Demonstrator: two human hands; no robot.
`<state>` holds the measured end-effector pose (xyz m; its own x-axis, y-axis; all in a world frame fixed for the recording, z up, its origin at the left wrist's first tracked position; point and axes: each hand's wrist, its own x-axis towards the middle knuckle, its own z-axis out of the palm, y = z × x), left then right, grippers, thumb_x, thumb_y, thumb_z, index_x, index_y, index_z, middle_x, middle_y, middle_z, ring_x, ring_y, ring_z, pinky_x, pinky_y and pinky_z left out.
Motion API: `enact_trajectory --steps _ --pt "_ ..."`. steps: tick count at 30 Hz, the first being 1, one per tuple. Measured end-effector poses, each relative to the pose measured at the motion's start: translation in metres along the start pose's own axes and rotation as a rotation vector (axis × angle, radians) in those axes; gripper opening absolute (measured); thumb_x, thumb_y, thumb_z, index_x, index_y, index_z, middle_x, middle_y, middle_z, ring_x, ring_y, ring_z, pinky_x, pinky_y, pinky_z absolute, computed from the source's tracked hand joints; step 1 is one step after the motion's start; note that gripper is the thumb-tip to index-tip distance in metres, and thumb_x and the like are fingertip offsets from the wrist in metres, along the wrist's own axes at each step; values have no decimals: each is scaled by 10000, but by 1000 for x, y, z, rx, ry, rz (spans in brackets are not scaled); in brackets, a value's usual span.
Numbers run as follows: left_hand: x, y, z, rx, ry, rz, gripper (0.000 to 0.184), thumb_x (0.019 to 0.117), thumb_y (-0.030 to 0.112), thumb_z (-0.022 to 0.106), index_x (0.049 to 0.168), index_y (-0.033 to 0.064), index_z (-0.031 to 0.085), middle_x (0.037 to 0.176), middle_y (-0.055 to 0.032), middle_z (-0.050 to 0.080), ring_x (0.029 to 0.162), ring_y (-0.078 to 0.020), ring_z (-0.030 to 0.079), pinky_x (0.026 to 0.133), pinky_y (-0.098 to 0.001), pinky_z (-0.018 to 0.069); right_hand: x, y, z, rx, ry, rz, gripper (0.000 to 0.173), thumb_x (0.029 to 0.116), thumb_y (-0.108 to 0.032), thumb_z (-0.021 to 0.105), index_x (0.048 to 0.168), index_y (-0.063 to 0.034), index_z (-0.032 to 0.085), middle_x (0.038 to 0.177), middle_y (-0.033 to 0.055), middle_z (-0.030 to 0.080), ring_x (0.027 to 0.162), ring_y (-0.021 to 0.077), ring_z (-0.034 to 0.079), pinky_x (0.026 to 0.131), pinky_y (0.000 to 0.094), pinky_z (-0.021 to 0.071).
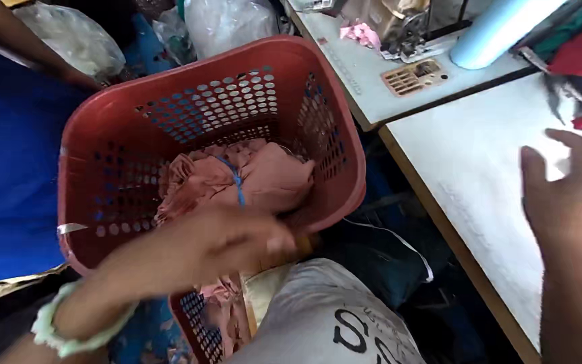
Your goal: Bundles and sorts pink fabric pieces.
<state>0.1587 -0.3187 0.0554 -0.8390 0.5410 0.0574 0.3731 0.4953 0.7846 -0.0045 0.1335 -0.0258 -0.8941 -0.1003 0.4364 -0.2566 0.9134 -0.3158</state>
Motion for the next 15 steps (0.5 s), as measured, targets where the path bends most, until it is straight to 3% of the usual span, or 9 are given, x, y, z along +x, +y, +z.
enact_trajectory --steps 1,2,3,5,7,9,13,15 --pt "11 -16 -12 211 40 -68 262 1055 281 521 1129 163 743 983 69 721 855 -3 663 756 -225 574 3 -22 3 25 -13 -69 494 1056 -291 526 1351 102 574 1512 428 356 1407 636 311 1125 746 264" --pt "23 -40 -18 377 -14 -153 277 1009 269 605 1211 118 719 1080 -24 721 934 -136 691 812 -361 587 3 -37 9 34 -19 -125 457 1051 -262 532 1320 99 605 1501 418 384 1397 633 330 1111 746 277" --pt "34 -68 -18 467 -117 -285 442 970 297 694 1343 65 643 1239 -139 682 1068 -287 685 899 -503 560 3 -46 18 25 -22 -168 425 1049 -251 536 1297 79 633 1491 393 424 1390 614 363 1092 743 301" --pt "42 -134 -1 558 -346 -587 894 892 358 793 1613 136 313 1553 -215 435 1269 -429 573 977 -631 491 3 -50 40 13 -69 -210 385 1048 -237 544 1279 50 657 1474 355 473 1366 586 419 1053 739 348" --pt "38 -183 19 662 -484 -694 1114 836 353 813 1666 263 75 1594 -240 340 1249 -477 558 905 -662 496 -2 -40 62 18 -179 -184 386 1042 -257 571 1294 22 659 1480 330 482 1341 575 454 1019 747 374" --pt "44 -197 18 651 -470 -675 1079 796 266 850 1652 242 193 1494 -268 459 1196 -490 587 894 -663 501 -9 -20 79 48 -265 -132 410 1032 -303 589 1299 -2 668 1467 330 496 1301 586 486 985 761 383" --pt "65 -149 -46 634 -386 -623 771 839 211 822 1517 140 463 1099 -244 679 985 -448 668 832 -646 520 1 -21 68 122 -268 -156 428 1054 -310 540 1271 32 680 1413 326 555 1289 542 533 1039 693 423" --pt "64 -135 -87 647 -192 -408 710 803 235 853 1433 112 549 855 -207 689 774 -422 676 674 -642 520 21 -59 45 173 -182 -250 429 1064 -293 530 1291 47 660 1418 289 571 1311 461 553 1084 607 439"
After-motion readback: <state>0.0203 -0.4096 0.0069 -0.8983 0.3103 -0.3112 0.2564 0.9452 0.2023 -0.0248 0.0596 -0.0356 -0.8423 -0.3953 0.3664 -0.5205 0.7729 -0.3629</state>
